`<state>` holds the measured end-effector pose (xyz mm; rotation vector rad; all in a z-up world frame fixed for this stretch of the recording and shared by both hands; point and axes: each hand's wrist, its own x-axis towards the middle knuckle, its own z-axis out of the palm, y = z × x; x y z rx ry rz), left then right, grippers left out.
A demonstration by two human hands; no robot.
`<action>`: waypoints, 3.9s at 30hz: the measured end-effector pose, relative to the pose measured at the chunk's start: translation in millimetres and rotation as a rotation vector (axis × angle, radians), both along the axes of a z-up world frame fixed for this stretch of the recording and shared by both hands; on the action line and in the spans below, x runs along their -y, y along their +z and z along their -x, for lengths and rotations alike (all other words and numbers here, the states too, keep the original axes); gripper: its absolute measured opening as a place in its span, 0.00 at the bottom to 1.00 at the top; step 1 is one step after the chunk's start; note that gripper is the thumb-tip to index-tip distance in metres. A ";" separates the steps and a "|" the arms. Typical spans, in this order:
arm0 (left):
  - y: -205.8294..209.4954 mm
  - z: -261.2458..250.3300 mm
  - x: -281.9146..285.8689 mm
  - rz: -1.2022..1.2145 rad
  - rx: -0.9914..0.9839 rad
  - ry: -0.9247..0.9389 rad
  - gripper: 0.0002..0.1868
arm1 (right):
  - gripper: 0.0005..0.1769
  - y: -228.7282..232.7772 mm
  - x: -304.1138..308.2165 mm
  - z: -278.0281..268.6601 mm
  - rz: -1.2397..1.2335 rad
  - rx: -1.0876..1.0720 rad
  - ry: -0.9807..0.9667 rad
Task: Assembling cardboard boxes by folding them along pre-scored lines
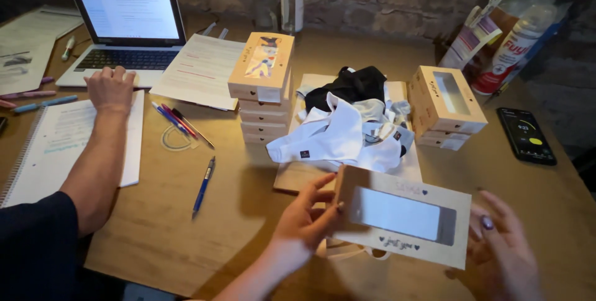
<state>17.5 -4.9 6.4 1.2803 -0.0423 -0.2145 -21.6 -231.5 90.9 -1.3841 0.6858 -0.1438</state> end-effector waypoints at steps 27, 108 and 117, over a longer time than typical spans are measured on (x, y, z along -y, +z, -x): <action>-1.2 12.9 14.3 -0.590 0.647 0.108 0.24 | 0.23 -53.9 15.2 -2.4 -0.006 0.098 0.101; 23.8 25.6 -3.3 -0.898 1.061 0.492 0.11 | 0.22 -57.3 22.9 2.4 0.085 0.245 0.022; 23.0 24.7 -1.1 -0.923 1.084 0.489 0.05 | 0.21 -66.5 26.4 5.0 -0.029 0.281 0.057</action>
